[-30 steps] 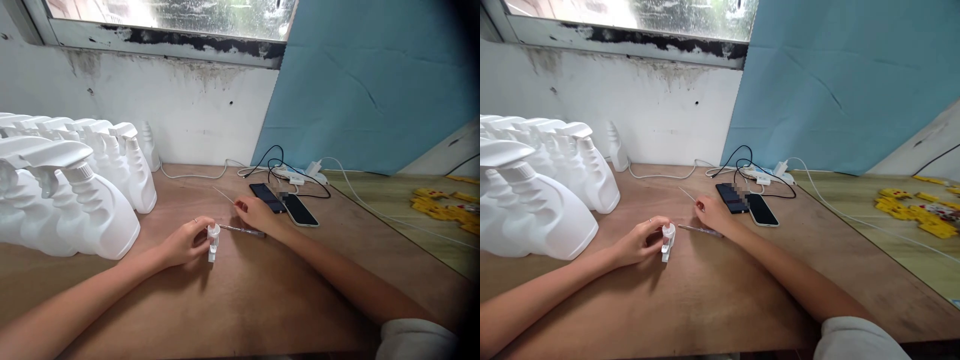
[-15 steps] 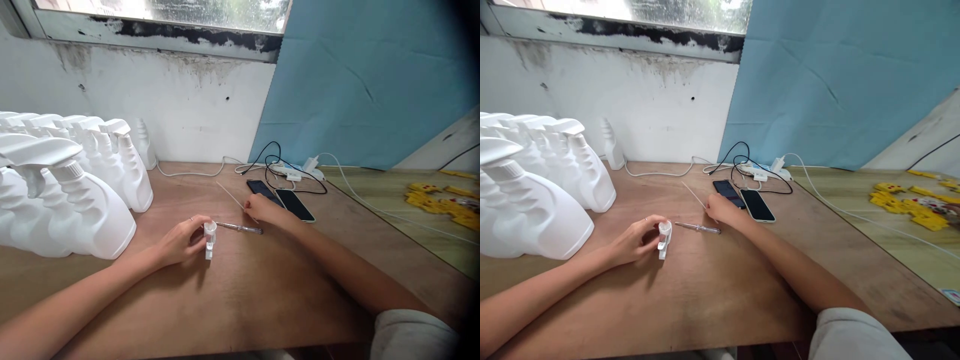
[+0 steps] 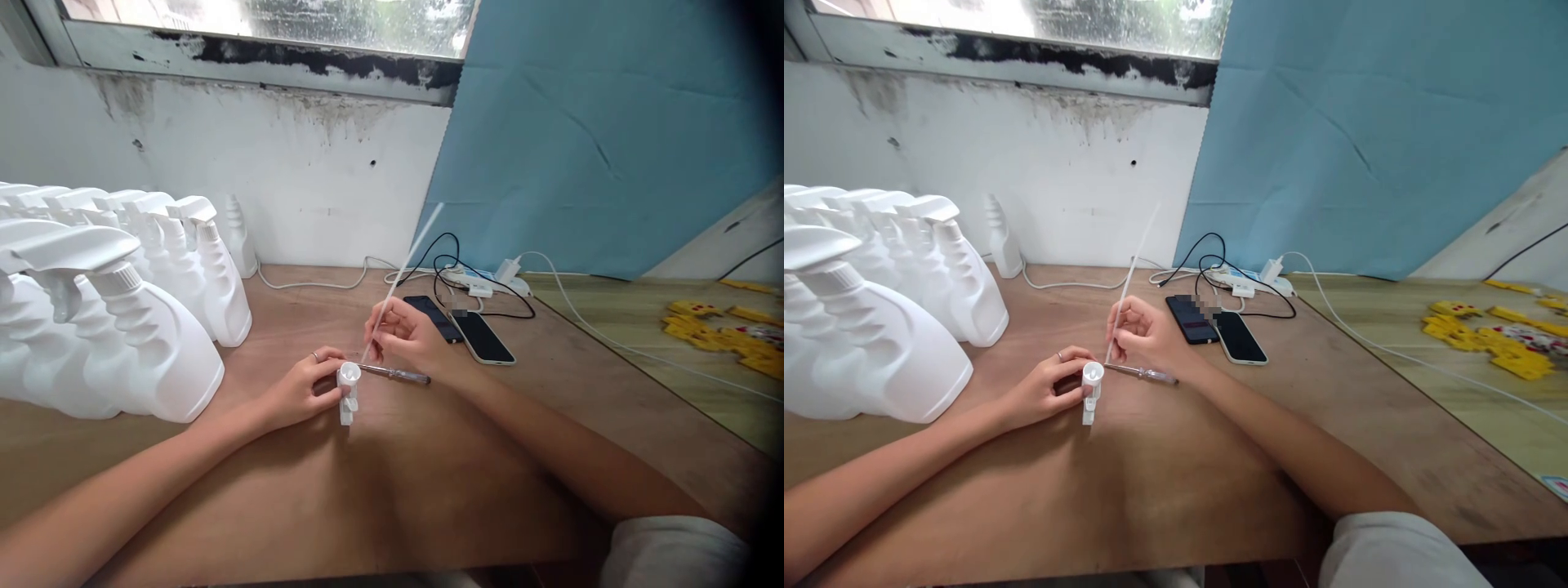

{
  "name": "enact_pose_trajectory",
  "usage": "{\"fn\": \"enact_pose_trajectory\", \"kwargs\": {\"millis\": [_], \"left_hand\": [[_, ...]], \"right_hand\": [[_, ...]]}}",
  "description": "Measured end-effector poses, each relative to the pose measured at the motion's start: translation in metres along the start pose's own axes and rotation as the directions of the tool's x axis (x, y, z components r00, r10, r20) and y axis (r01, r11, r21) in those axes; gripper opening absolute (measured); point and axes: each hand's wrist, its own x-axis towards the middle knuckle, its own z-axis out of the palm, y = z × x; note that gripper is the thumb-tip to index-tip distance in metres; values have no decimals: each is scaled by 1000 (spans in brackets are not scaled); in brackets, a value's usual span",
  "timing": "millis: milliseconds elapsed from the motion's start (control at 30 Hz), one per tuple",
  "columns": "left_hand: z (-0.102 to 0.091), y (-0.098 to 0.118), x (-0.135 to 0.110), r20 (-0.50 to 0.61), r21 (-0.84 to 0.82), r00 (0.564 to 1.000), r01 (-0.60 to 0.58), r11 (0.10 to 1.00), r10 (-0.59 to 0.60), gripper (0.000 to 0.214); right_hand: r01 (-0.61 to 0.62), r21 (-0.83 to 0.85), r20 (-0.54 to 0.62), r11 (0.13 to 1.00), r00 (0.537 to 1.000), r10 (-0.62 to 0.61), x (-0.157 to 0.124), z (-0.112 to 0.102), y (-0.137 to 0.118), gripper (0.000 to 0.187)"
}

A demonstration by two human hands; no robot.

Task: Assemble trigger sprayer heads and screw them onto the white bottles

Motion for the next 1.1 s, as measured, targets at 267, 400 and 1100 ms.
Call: {"fn": "enact_pose_trajectory", "kwargs": {"millis": [267, 400, 1100], "left_hand": [[0, 0, 1, 24, -17, 999, -20, 1000, 21, 22], [0, -1, 1, 29, -25, 999, -19, 1000, 20, 24], [0, -1, 0, 22, -23, 1000, 3, 1000, -3, 24]], "right_hand": [[3, 156, 34, 988, 999, -8, -7, 16, 7, 15], [-5, 173, 40, 985, 999, -2, -7, 18, 11, 16], [43, -305, 41, 951, 999, -32, -9, 20, 6, 16]]}}
